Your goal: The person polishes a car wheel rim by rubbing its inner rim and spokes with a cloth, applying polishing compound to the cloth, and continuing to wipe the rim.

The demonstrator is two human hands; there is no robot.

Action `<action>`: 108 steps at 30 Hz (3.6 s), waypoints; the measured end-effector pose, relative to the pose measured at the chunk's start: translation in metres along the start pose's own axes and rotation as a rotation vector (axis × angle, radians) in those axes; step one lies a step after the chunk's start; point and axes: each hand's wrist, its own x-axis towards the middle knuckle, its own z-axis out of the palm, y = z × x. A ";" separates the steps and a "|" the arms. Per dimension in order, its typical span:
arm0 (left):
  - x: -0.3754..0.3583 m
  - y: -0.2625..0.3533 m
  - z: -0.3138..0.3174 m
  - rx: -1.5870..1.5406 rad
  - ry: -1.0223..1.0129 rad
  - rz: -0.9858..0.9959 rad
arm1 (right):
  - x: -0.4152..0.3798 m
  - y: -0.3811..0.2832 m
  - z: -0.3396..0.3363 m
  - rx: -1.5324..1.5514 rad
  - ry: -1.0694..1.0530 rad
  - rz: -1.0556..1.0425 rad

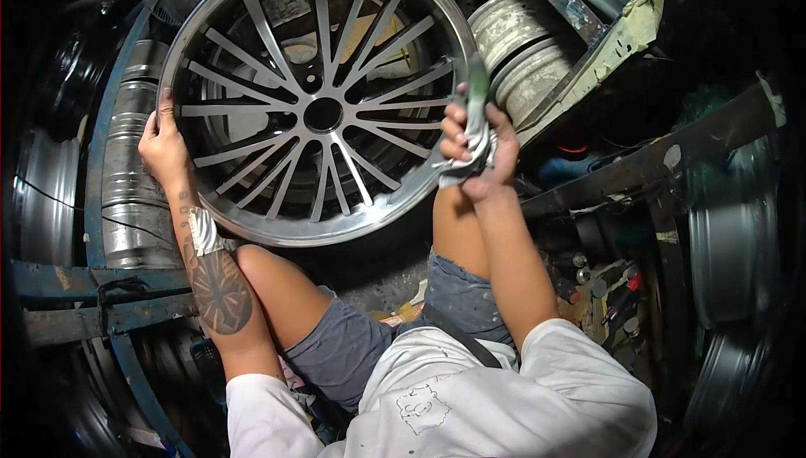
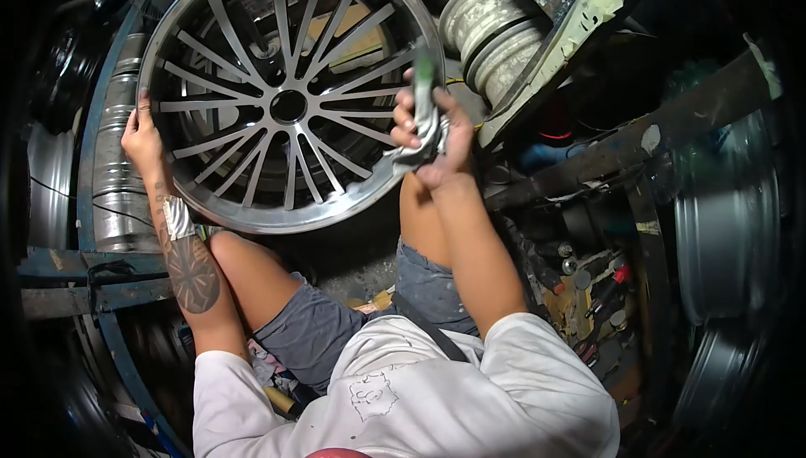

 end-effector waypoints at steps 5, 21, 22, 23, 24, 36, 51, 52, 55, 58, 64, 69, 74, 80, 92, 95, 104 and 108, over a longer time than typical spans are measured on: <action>-0.014 -0.001 0.003 0.090 0.103 0.164 | -0.004 0.028 -0.016 -0.052 0.000 0.126; -0.112 0.072 0.022 -0.296 -0.358 0.719 | -0.003 0.037 0.002 -0.347 0.157 0.274; -0.125 0.074 0.027 -0.352 -0.563 0.543 | -0.003 0.038 0.002 -0.345 0.131 0.286; -0.131 0.074 0.035 -0.362 -0.692 0.568 | -0.003 0.040 0.002 -0.343 0.105 0.300; -0.139 0.076 0.038 -0.370 -0.816 0.470 | -0.004 0.041 0.004 -0.334 0.100 0.304; -0.145 0.071 0.046 -0.396 -0.960 0.420 | -0.007 0.047 0.012 -0.394 0.060 0.349; -0.163 0.072 0.056 -0.866 -0.913 0.028 | -0.014 0.060 0.009 -0.267 -0.039 0.297; -0.166 0.072 0.059 -0.872 -0.908 -0.005 | -0.013 0.059 0.009 -0.257 -0.041 0.304; -0.170 0.069 0.068 -0.627 -0.820 0.241 | -0.014 0.060 0.006 -0.221 0.040 0.264; -0.173 0.070 0.068 -0.526 -0.870 0.244 | -0.012 0.055 0.004 -0.287 0.090 0.250; -0.179 0.062 0.071 -0.784 -1.089 -0.089 | -0.007 0.052 0.007 -0.382 0.154 0.291; -0.171 0.058 0.070 -0.876 -1.203 -0.368 | -0.009 0.058 0.006 -0.399 0.162 0.277; -0.174 0.051 0.077 -0.921 -1.206 -0.443 | -0.009 0.055 0.012 -0.371 0.199 0.285; -0.197 0.053 0.080 -0.748 -0.919 -0.238 | -0.009 0.045 0.016 -0.238 0.027 0.456; -0.214 0.048 0.090 -0.994 -0.963 -0.540 | -0.005 0.038 -0.009 -0.037 0.067 0.414; -0.202 0.048 0.087 -1.085 -1.129 -0.650 | -0.006 0.038 -0.010 0.067 -0.003 0.459; -0.193 0.045 0.089 -0.908 -1.214 -0.403 | -0.007 0.041 -0.016 0.173 -0.114 0.551; -0.197 0.045 0.090 -0.723 -1.137 -0.311 | -0.007 0.040 -0.009 0.005 0.061 0.574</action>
